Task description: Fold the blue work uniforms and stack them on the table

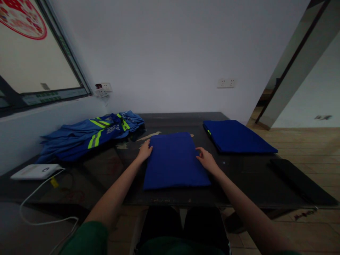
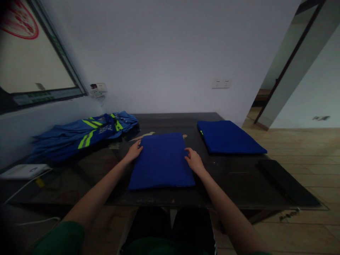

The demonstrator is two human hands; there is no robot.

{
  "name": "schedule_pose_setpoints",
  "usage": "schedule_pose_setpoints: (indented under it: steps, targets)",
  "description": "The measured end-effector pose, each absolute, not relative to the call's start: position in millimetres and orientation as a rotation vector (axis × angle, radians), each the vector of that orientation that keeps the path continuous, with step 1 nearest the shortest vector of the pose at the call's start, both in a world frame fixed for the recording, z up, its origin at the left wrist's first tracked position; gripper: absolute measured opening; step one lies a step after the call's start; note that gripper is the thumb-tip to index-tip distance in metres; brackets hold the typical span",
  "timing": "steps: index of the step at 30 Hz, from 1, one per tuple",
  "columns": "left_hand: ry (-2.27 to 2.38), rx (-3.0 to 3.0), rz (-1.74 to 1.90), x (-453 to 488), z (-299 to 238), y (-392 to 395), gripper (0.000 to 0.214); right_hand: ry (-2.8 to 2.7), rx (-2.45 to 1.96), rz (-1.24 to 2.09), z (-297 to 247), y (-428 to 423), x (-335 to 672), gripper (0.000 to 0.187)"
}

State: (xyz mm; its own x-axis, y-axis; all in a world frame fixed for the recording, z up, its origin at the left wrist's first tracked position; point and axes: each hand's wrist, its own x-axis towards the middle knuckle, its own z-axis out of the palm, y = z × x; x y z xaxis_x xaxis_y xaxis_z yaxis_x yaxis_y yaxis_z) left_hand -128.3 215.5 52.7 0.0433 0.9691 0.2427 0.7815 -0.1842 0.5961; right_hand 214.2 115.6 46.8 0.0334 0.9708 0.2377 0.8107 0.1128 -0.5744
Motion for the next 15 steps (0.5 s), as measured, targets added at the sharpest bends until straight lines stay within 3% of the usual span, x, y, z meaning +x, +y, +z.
schedule_pose_setpoints:
  steps: [8, 15]
  targets:
    - [1.719, 1.963, 1.116, -118.6, 48.6, 225.9, 0.037, -1.799, -1.533, 0.252, 41.9, 107.8, 214.8, 0.032]
    - [1.757, 1.808, 0.999, -122.2, 45.9, 233.4, 0.04, -1.804, -1.663, 0.355, 44.4, 112.9, 217.0, 0.034]
